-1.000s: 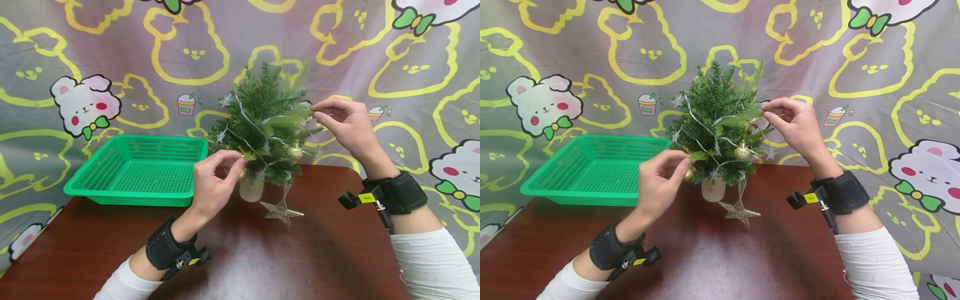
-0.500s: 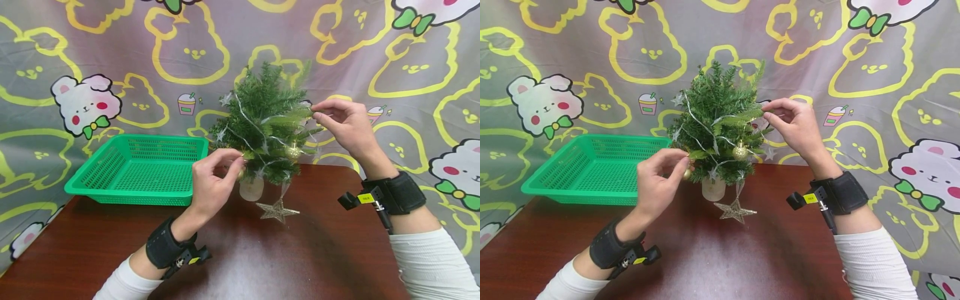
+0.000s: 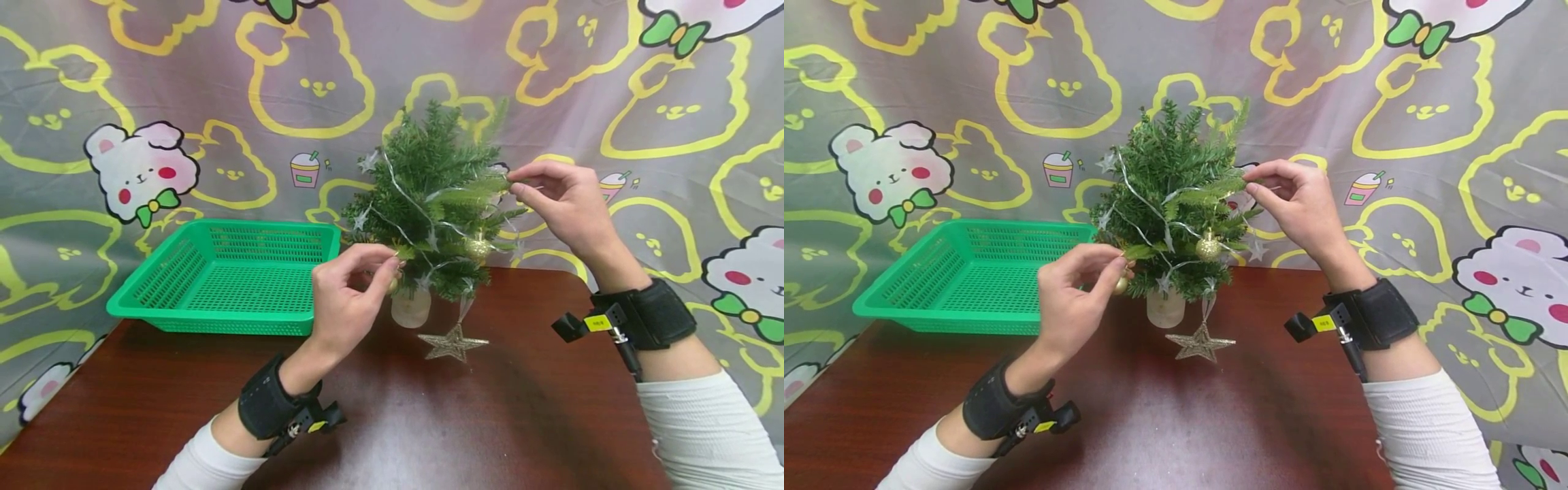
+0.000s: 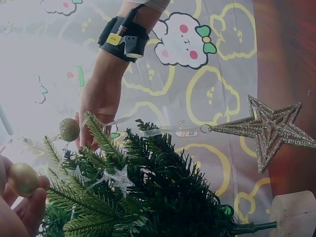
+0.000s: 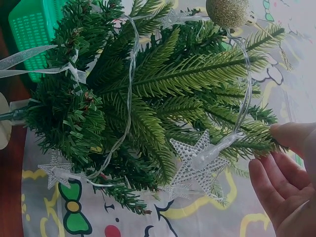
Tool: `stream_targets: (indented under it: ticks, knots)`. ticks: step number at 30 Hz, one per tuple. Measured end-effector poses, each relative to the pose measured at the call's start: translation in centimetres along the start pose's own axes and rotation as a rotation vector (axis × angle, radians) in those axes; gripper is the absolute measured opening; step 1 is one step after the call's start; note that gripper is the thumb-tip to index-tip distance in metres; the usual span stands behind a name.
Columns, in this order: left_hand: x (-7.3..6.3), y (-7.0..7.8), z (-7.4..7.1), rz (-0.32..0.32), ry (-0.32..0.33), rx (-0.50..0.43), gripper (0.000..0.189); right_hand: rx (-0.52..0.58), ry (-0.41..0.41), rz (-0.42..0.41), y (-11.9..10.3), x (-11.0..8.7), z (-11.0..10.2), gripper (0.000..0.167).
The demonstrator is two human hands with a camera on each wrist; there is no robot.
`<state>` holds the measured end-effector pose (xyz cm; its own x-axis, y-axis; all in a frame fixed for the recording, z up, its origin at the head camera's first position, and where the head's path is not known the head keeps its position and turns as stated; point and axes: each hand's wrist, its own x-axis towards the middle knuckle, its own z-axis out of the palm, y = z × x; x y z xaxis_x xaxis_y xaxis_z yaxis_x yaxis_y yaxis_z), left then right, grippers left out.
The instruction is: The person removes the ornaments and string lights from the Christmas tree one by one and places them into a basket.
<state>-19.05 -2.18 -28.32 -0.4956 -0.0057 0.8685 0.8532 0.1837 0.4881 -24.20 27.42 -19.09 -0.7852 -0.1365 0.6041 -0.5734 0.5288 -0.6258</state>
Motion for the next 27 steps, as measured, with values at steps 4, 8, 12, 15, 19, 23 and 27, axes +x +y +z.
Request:
stream_targets:
  ticks: [4, 8, 12, 15, 19, 23, 27]
  knots:
    - [0.06, 0.18, -0.02, 0.008, 0.008, -0.019, 0.005, -0.006, -0.002, -0.002, -0.08, 0.04, -0.03, 0.021]
    - [0.05, 0.37, -0.09, 0.014, 0.011, -0.010, 0.006, -0.011, -0.009, -0.006, -0.11, 0.06, -0.01, 0.022]
    - [-0.03, 0.34, -0.15, 0.014, 0.005, -0.007, 0.006, -0.016, -0.010, -0.008, -0.13, 0.05, -0.04, 0.022]
    - [-0.09, 0.35, -0.12, 0.016, 0.001, -0.014, 0.006, -0.006, -0.009, -0.010, -0.14, 0.04, -0.08, 0.022]
    - [-0.22, 0.49, -0.02, 0.009, -0.014, -0.035, 0.007, 0.009, -0.006, -0.005, -0.08, -0.05, -0.08, 0.021]
    - [-0.31, 0.69, 0.02, 0.003, -0.035, -0.054, 0.007, 0.005, -0.009, -0.004, 0.01, -0.11, -0.07, 0.021]
    - [-0.28, 0.77, 0.01, 0.016, -0.030, -0.053, 0.007, 0.005, -0.015, -0.013, 0.09, -0.12, -0.11, 0.022]
